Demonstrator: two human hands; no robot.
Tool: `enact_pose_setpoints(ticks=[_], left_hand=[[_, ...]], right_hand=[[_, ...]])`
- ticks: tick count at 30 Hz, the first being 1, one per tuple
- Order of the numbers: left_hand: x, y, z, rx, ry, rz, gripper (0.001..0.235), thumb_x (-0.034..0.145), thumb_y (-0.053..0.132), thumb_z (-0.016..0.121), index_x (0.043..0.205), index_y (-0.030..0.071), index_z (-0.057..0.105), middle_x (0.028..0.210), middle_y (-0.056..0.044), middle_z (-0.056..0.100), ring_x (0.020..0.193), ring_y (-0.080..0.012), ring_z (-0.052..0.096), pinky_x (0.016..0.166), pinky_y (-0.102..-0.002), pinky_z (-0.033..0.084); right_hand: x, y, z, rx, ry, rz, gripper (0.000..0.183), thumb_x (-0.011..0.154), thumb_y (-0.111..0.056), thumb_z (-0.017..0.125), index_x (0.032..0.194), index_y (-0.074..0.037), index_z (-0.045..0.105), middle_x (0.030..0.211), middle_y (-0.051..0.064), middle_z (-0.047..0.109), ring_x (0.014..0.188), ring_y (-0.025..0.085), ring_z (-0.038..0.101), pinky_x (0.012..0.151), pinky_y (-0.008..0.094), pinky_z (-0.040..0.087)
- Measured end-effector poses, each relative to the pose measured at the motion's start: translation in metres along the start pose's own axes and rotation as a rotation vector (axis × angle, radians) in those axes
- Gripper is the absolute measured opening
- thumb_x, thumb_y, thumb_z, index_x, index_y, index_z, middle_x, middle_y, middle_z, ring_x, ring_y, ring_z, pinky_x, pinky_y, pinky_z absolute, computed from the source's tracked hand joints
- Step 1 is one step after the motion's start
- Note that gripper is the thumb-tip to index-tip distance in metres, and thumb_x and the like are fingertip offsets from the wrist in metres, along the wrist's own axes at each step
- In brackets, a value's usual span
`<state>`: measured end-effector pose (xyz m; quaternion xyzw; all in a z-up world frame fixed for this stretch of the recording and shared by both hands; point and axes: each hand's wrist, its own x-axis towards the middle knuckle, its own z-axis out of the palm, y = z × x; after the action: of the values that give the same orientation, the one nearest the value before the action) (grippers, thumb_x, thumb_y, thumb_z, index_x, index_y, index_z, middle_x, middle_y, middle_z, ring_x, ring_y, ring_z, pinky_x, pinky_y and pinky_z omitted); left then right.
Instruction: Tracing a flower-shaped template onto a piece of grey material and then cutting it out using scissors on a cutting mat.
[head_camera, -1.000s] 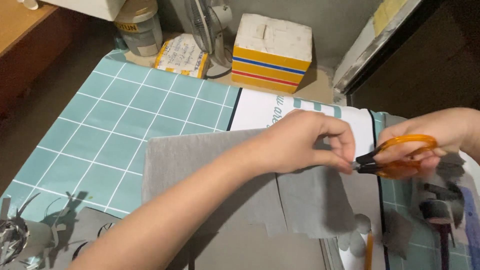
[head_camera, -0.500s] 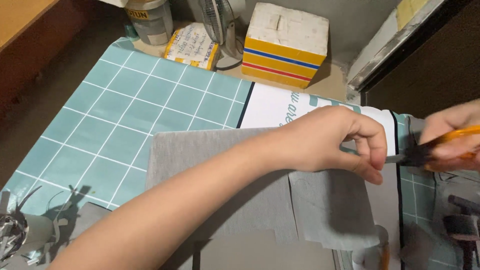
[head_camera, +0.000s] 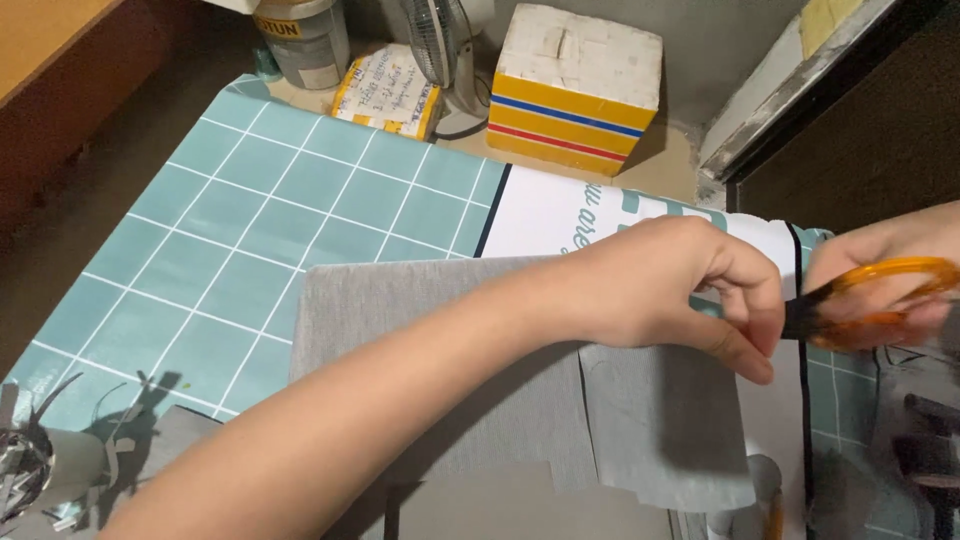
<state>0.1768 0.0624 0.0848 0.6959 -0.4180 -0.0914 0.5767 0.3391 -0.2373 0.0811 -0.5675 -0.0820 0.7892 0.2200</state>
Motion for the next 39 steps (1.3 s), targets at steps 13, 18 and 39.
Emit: enact_pose_setpoints(ticks=[13, 18, 39], left_hand=[[0.007, 0.012, 0.009, 0.213, 0.080, -0.025, 0.014, 0.066, 0.040, 0.084, 0.073, 0.033, 0.075, 0.070, 0.021, 0.076, 0.076, -0.0011, 0.072, 0.086, -0.027, 0.041], [0.010, 0.010, 0.012, 0.298, 0.097, 0.039, 0.016, 0.064, 0.035, 0.089, 0.071, 0.033, 0.075, 0.069, 0.022, 0.075, 0.073, 0.0018, 0.075, 0.089, -0.023, 0.039], [-0.003, 0.029, 0.019, 0.351, 0.107, -0.034, 0.014, 0.074, 0.036, 0.087, 0.077, 0.036, 0.074, 0.073, 0.022, 0.071, 0.073, 0.0022, 0.059, 0.084, -0.021, 0.036]], right_hand=[[0.048, -0.026, 0.012, -0.012, 0.496, 0.098, 0.023, 0.078, 0.011, 0.073, 0.098, 0.020, 0.079, 0.080, 0.033, 0.076, 0.057, 0.032, 0.062, 0.044, 0.035, 0.044], [0.052, -0.032, 0.005, -0.122, 0.360, -0.086, 0.029, 0.096, 0.002, 0.075, 0.069, 0.009, 0.066, 0.049, 0.012, 0.052, 0.040, 0.017, 0.050, 0.035, 0.029, 0.030], [0.085, 0.018, 0.032, -0.113, 0.089, -0.333, 0.033, 0.077, 0.003, 0.066, 0.049, -0.006, 0.051, 0.044, 0.002, 0.043, 0.042, 0.006, 0.036, 0.044, 0.021, 0.021]])
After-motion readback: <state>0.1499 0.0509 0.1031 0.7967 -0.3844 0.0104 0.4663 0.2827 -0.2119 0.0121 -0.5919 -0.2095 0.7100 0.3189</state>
